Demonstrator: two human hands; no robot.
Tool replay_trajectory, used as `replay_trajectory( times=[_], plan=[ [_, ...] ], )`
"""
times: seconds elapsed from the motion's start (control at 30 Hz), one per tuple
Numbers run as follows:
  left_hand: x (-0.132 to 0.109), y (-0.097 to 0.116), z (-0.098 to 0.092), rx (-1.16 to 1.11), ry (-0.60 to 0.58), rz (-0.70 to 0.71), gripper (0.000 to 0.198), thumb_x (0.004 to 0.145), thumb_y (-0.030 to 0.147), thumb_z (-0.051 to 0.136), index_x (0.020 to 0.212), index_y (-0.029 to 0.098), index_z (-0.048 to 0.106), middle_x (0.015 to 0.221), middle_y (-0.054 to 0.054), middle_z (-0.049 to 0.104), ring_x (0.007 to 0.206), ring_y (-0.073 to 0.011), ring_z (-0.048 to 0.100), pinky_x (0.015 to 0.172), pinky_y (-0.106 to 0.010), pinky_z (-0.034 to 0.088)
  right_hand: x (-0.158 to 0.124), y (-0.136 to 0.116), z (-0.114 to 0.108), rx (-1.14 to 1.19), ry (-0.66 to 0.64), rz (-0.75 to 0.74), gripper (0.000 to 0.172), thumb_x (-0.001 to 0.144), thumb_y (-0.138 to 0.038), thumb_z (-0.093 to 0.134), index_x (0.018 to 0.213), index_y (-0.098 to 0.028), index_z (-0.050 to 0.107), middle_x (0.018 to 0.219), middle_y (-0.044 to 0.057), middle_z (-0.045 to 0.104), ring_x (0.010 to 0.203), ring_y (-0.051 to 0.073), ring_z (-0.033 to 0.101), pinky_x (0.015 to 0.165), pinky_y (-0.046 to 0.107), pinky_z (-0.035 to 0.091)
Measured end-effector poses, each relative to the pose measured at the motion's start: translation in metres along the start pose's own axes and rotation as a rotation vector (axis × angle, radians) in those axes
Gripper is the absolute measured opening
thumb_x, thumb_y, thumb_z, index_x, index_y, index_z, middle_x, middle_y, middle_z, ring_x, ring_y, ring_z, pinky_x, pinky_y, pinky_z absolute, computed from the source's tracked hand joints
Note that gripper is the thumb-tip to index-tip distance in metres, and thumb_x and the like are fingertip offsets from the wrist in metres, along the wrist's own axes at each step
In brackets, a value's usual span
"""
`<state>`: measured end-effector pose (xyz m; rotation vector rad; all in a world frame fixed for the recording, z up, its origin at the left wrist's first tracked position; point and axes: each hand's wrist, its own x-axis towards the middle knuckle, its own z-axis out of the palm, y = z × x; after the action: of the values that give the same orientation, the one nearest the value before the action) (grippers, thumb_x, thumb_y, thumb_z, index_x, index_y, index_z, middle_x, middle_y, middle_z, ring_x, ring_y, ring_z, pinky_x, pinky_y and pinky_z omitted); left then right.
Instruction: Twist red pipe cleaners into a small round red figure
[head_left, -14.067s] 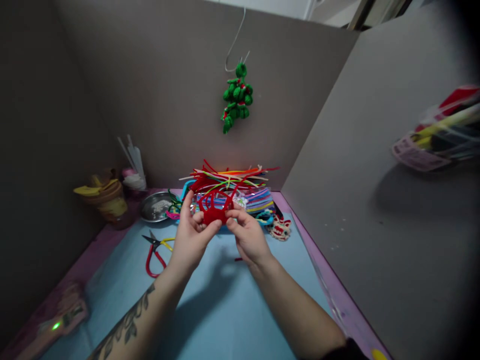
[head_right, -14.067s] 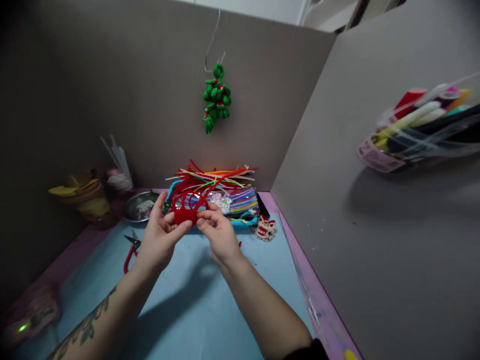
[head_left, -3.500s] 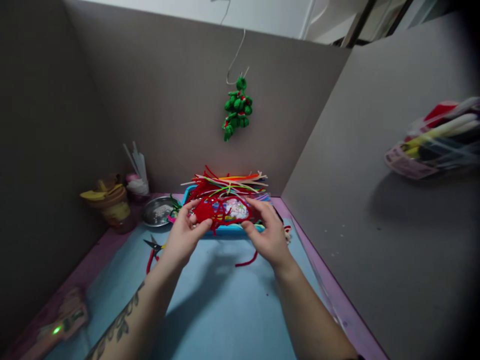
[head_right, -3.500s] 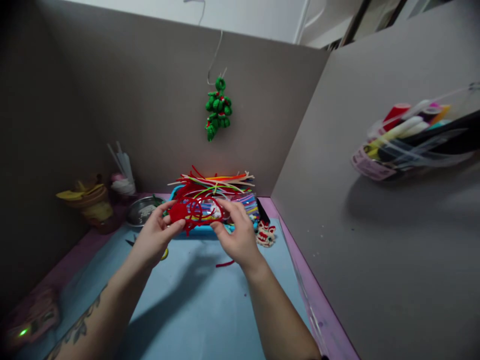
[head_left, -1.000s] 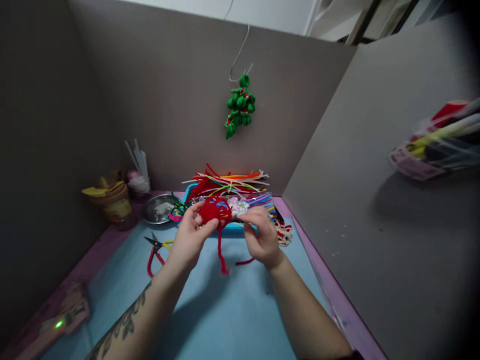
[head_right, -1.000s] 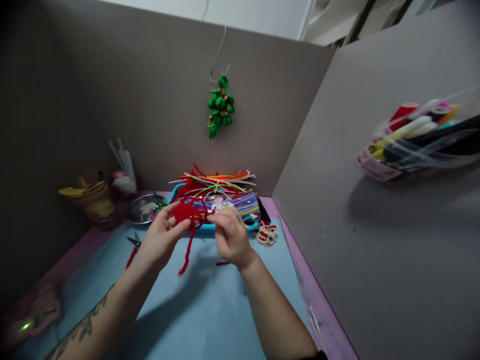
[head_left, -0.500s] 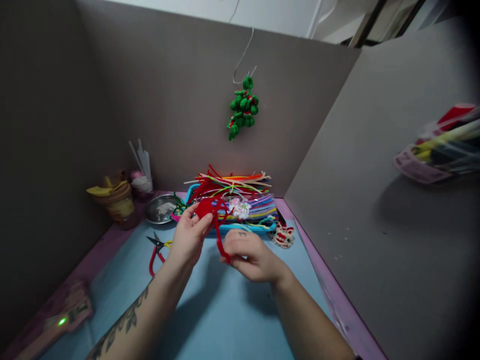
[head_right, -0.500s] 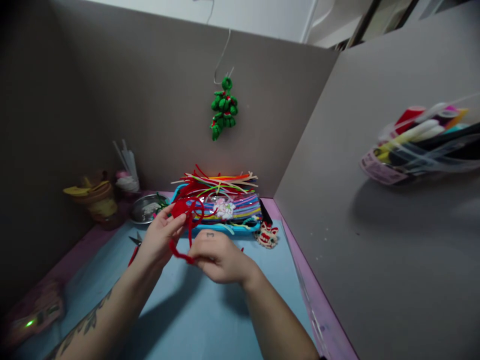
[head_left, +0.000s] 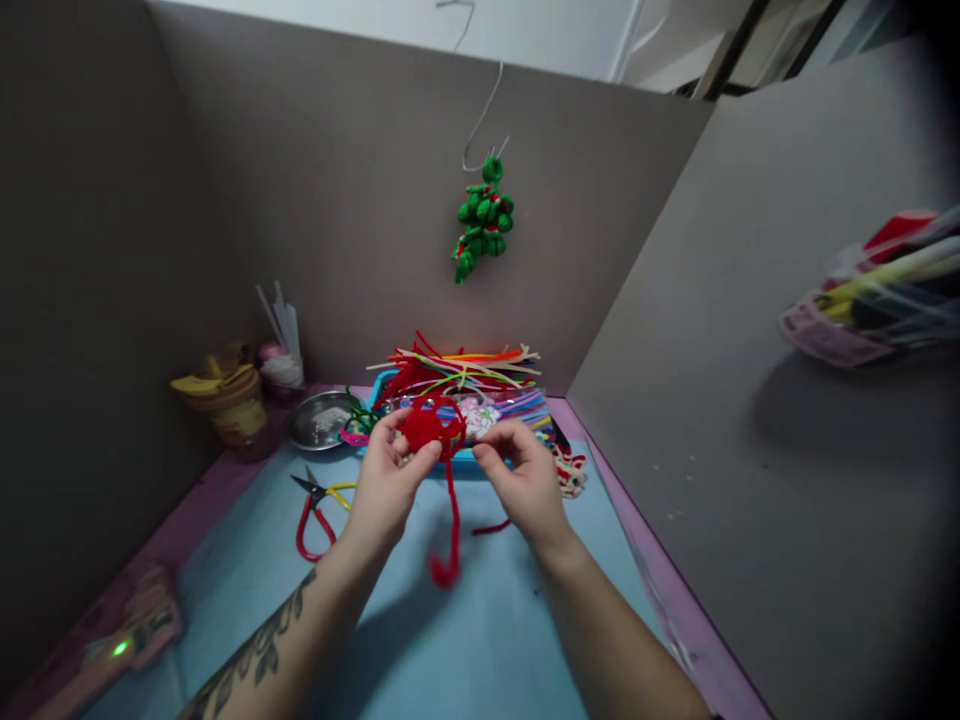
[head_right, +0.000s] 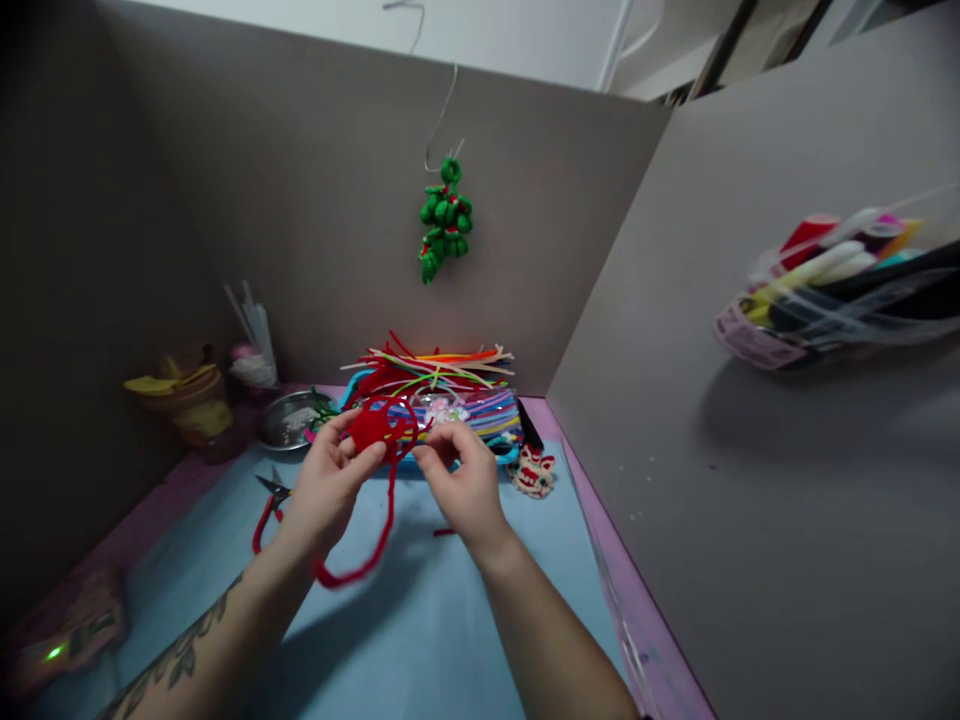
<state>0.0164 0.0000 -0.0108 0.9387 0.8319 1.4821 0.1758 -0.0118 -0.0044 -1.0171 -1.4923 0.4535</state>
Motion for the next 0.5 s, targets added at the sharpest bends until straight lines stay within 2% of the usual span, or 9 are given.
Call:
replay_trajectory(
  times=[0.03,0.13,0.2,0.37,0.5],
  plan=[
    [-0.0011,0.0002,0.0012,0.006,0.000,0.010,0.066,0.064,0.027,0.080,0.119,0.018,0.043,0.093,-0.005,0.073,0.085,-0.0186,0.070,0.085,-0.035,0.051,-0.0020,-0.0002,0.0041,-0.060,0.045,-0.054,0.006,0.084,-0.027,0.064,0.087,-0.022,0.065,0.079,0.002,0.063,0.070,0.015,0.059,0.062,0.027,0.048],
    [-0.0045,0.0004,0.0038,0.027,-0.013,0.024,0.064,0.066,0.027,0.079,0.118,0.019,0.044,0.094,-0.005,0.073,0.087,-0.0190,0.070,0.086,-0.035,0.051,-0.0048,0.0000,0.0092,-0.187,0.090,-0.240,0.018,0.086,-0.018,0.060,0.103,-0.024,0.067,0.097,0.006,0.068,0.091,0.019,0.062,0.080,0.033,0.051],
    [-0.0063,0.0003,0.0044,0.041,-0.037,0.017,0.062,0.067,0.026,0.078,0.118,0.019,0.044,0.094,-0.005,0.073,0.087,-0.0188,0.070,0.085,-0.034,0.051,-0.0046,0.0009,0.0084,-0.237,0.086,-0.320,0.023,0.087,-0.016,0.060,0.107,-0.025,0.067,0.100,0.006,0.070,0.097,0.020,0.063,0.087,0.036,0.049],
    [-0.0080,0.0018,0.0048,0.070,-0.090,0.001,0.061,0.069,0.025,0.077,0.119,0.019,0.043,0.096,-0.006,0.073,0.088,-0.0179,0.069,0.084,-0.033,0.051,-0.0027,0.0035,0.0066,-0.241,0.054,-0.361,0.024,0.087,-0.014,0.061,0.106,-0.026,0.070,0.097,0.005,0.074,0.091,0.019,0.065,0.086,0.036,0.051],
    [-0.0079,0.0038,0.0047,0.111,-0.113,-0.016,0.060,0.068,0.025,0.077,0.118,0.019,0.045,0.096,-0.005,0.072,0.088,-0.0174,0.068,0.082,-0.031,0.050,-0.0017,0.0061,0.0081,-0.184,0.044,-0.327,0.024,0.087,-0.015,0.062,0.105,-0.027,0.072,0.094,0.004,0.075,0.090,0.019,0.066,0.084,0.036,0.053]
  ],
)
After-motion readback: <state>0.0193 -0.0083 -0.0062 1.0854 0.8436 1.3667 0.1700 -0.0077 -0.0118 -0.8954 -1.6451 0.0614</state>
